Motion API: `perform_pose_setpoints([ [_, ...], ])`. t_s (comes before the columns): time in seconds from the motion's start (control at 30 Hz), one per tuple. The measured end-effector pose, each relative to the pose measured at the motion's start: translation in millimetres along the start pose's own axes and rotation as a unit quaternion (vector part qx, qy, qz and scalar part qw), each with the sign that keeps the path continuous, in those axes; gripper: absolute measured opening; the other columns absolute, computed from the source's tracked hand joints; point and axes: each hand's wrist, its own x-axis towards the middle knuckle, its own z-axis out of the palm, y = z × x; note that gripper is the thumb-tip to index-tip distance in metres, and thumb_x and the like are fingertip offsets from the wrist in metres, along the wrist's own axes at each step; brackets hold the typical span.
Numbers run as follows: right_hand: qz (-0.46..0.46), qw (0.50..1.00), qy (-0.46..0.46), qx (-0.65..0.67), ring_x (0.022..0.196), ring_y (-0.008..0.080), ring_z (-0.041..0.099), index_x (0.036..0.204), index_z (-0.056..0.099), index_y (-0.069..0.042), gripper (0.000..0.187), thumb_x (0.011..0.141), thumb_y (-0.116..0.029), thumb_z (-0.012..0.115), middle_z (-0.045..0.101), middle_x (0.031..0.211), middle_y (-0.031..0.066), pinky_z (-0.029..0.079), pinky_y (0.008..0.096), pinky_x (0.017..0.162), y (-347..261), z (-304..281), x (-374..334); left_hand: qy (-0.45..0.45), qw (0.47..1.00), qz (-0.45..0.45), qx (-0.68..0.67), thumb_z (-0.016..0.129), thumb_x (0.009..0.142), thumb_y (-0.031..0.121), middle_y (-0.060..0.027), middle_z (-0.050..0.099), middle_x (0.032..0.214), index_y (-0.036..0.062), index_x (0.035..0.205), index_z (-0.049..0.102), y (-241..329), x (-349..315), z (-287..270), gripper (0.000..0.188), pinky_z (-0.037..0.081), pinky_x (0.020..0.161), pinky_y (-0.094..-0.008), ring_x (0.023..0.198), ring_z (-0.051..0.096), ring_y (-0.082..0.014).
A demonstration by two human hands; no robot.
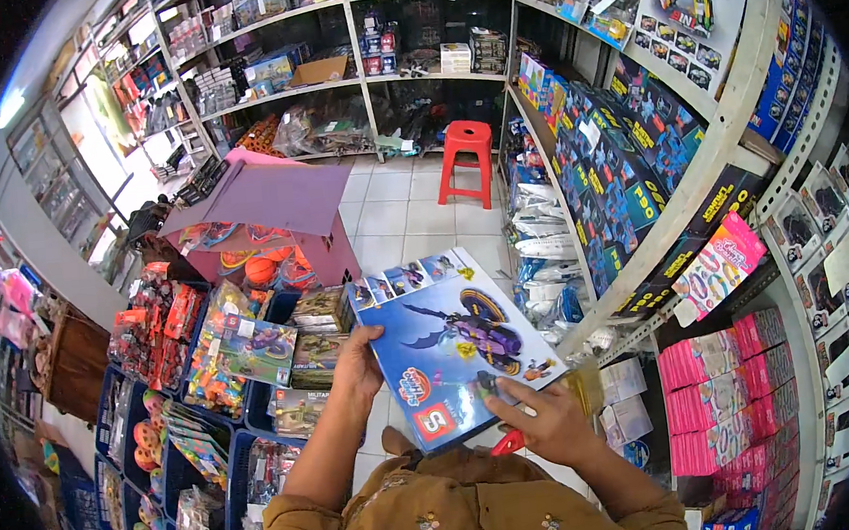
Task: Dusting and organizing toy boxes on retail shelves using a large brush.
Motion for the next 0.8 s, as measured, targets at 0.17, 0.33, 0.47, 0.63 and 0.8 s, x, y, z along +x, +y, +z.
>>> perform_pose_setpoints([
  [0.17, 0.081, 0.929, -0.013, 0.361, 0.078, 0.0250, 0.061, 0.106, 0.064, -0.012, 0.039, 0.081, -0.042, 0.064, 0.065, 0.098, 0.0127, 0.046, 0.0343, 0.070, 12, -24, 0, -0.027, 0.999, 0.013, 0.022, 0.051, 0.071, 0.005, -0.0109, 0.057, 0.108, 0.0034, 0.125, 0.042, 6, 6, 1, 0.055, 0.051, 0.085, -0.0395, 0.097, 0.059, -0.0246],
  [0.33, 0.057, 0.834, 0.119, 0.535, 0.076, 0.0238, 0.059, 0.098, 0.065, -0.001, 0.063, 0.090, -0.058, 0.039, 0.066, 0.091, 0.0120, 0.047, 0.0348, 0.071, -10, -1, 58, -0.070, 0.996, -0.017, 0.052, 0.052, 0.071, 0.007, -0.0114, 0.058, 0.104, 0.0039, 0.125, 0.043, 15, 9, 27, 0.055, 0.053, 0.077, -0.0370, 0.090, 0.061, -0.0237],
  [0.47, 0.102, 0.827, -0.043, 0.551, 0.081, 0.0172, 0.061, 0.095, 0.065, 0.001, 0.042, 0.090, -0.038, 0.052, 0.066, 0.092, 0.0110, 0.049, 0.0316, 0.072, -10, 12, 51, -0.090, 0.991, -0.003, 0.097, 0.052, 0.067, 0.005, -0.0109, 0.059, 0.102, 0.0037, 0.127, 0.043, 29, 3, 37, 0.061, 0.054, 0.074, -0.0338, 0.086, 0.061, -0.0211],
  [0.63, 0.245, 0.793, 0.064, 0.554, 0.088, 0.0170, 0.061, 0.087, 0.064, -0.003, 0.009, 0.085, -0.011, 0.061, 0.066, 0.088, 0.0079, 0.048, 0.0312, 0.081, 75, 16, 43, -0.114, 0.980, 0.002, 0.161, 0.053, 0.062, 0.001, -0.0101, 0.061, 0.100, 0.0040, 0.132, 0.041, 41, -16, 51, 0.071, 0.053, 0.074, -0.0318, 0.084, 0.061, -0.0193],
  [0.8, 0.278, 0.913, 0.234, 0.186, 0.048, 0.0100, 0.052, 0.074, 0.063, -0.004, 0.025, 0.087, -0.025, 0.060, 0.062, 0.064, 0.0018, 0.043, 0.0263, 0.045, 134, -31, 99, -0.098, 0.964, -0.001, 0.248, 0.057, 0.057, 0.009, -0.0090, 0.058, 0.110, 0.0066, 0.129, 0.044, 39, -15, 50, 0.073, 0.050, 0.083, -0.0358, 0.095, 0.059, -0.0219],
])
